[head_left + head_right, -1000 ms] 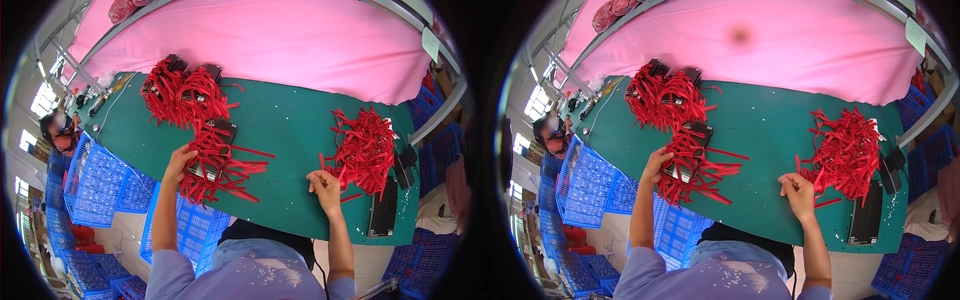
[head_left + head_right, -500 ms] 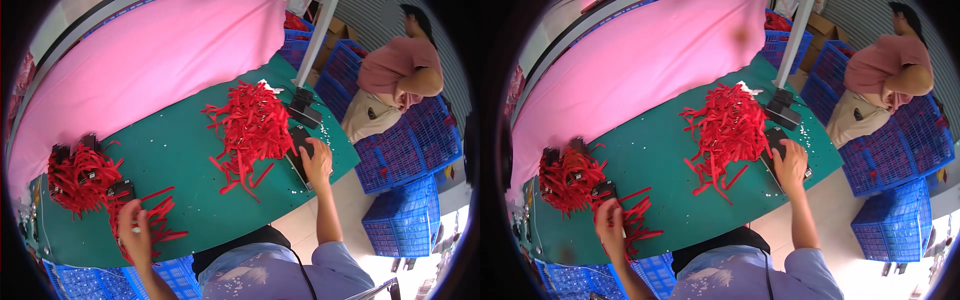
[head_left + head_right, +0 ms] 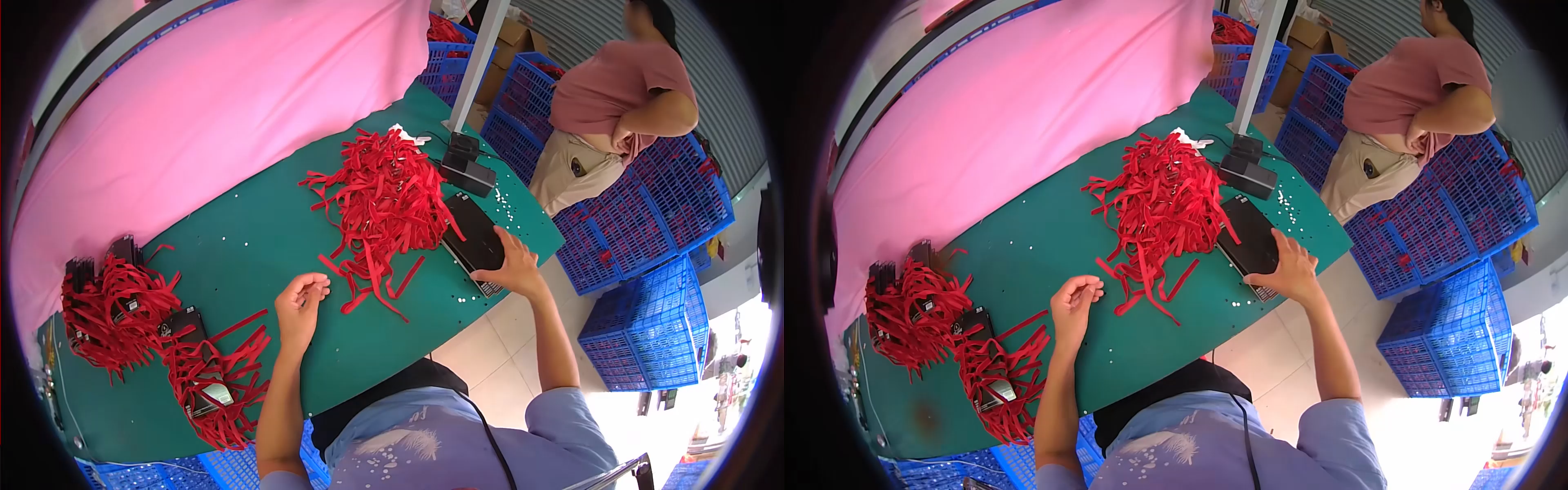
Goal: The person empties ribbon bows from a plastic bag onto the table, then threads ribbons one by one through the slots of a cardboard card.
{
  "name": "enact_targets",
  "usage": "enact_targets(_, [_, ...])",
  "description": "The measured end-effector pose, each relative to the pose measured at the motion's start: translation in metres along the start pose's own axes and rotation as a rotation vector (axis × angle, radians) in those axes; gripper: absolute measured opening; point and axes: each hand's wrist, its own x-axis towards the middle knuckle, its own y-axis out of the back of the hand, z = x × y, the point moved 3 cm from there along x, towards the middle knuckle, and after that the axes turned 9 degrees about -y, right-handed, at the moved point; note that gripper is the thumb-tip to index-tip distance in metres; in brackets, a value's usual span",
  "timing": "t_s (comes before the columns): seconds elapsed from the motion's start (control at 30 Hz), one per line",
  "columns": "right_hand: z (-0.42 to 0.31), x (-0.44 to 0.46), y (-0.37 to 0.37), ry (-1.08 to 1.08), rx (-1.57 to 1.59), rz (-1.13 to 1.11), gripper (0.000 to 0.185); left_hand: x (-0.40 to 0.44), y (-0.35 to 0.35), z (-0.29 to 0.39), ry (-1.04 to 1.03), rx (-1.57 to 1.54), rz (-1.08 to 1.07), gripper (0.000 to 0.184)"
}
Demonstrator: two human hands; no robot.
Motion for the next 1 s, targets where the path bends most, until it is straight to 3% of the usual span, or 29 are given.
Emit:
enact_targets(0.23, [0.009, -0.025, 0.076, -0.006, -0.274, 0.089, 0.115, -0.008, -0.002, 0.013, 0.010, -0.147, 0.026, 0.016])
enact_targets(0.33, [-0.007, -0.057, 0.105, 0.062, -0.187, 0.231, 0.111, -0.013, -0.016, 0.019, 0.062, -0.291, -0.160, 0.021])
enact_targets(0.43, [-0.047, -0.088, 0.069, 0.407, -0.050, 0.308, 0.108, -0.023, -0.050, 0.043, 0.151, -0.411, -0.332, 0.024])
enact_targets(0.53, [-0.121, -0.122, 0.006, 0.551, 0.078, 0.212, 0.112, -0.034, -0.061, 0.015, 0.032, -0.380, -0.209, 0.029])
enact_targets(0.63, [-0.163, -0.128, -0.029, 0.621, 0.252, 0.107, 0.108, -0.016, -0.036, 0.043, 0.126, -0.562, 0.222, 0.030])
enact_targets(0.67, [-0.172, -0.124, -0.038, 0.654, 0.327, 0.074, 0.106, -0.012, -0.023, 0.049, 0.146, -0.594, 0.261, 0.029])
enact_targets(0.77, [-0.197, -0.104, -0.048, 0.675, 0.473, 0.096, 0.096, -0.002, 0.008, 0.038, 0.222, -0.630, 0.263, 0.030])
enact_targets(0.8, [-0.214, -0.108, -0.040, 0.606, 0.545, 0.001, 0.089, -0.001, 0.013, 0.035, 0.221, -0.646, 0.279, 0.031])
enact_targets(0.9, [-0.228, -0.105, -0.075, 0.660, 0.460, -0.003, 0.083, 0.005, 0.024, 0.032, 0.204, -0.743, 0.263, 0.036])
enact_targets(1.0, [-0.237, -0.107, -0.110, 0.528, 0.813, -0.468, 0.071, 0.002, 0.032, 0.030, 0.223, -0.887, 0.177, 0.040])
